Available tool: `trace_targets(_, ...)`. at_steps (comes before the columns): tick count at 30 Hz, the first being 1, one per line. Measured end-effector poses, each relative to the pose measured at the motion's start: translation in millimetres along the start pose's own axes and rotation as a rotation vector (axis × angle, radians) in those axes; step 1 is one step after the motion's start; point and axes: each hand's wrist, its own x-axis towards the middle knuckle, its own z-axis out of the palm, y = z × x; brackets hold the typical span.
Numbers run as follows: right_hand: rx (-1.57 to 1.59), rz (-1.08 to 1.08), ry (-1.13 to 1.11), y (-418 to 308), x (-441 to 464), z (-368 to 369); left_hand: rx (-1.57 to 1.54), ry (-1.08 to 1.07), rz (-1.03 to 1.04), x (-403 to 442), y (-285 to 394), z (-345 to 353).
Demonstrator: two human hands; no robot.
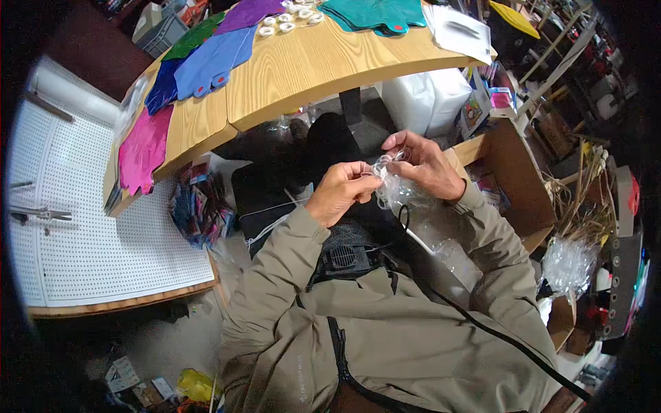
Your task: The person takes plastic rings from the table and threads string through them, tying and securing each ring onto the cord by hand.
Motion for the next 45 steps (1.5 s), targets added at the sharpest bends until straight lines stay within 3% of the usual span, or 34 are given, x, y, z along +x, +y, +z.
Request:
trace_targets(8,-0.018,-0.004,0.148,6,-4,-44,-0.386,0.074,0.109,0,1,-12)
trace_targets(10,-0.081,-0.061,0.271,11,-5,-38,-0.405,0.068,0.101,1,0,-9)
trace_targets(15,-0.034,-0.101,0.243,15,-8,11,-0.447,0.047,0.082,-1,3,-2)
trace_targets(18,-0.11,0.017,0.088,37,-4,18,-0.449,0.035,0.097,-1,4,-3)
trace_targets(21,-0.033,0.153,0.273,54,1,-16,-0.462,0.045,0.144,-6,2,-12)
trace_targets(26,0.128,0.295,0.39,41,-16,-43,-0.535,0.049,0.195,-2,-3,-19)
trace_targets(29,0.181,0.298,0.063,56,-25,-52,-0.596,0.047,0.212,-3,-1,-18)
trace_targets(30,0.185,0.297,0.061,49,-25,-45,-0.584,0.059,0.216,-3,1,-16)
trace_targets(33,-0.02,0.252,-0.319,24,-27,-16,-0.555,0.067,0.207,-1,4,-8)
trace_targets(37,0.179,0.271,-0.094,34,-12,12,-0.559,-0.002,0.188,-3,4,-3)
trace_targets(42,0.081,0.219,-0.165,65,-3,9,-0.592,-0.027,0.179,-5,6,-5)
trace_targets(45,0.353,0.292,0.111,71,-7,3,-0.628,-0.006,0.208,-6,5,-10)
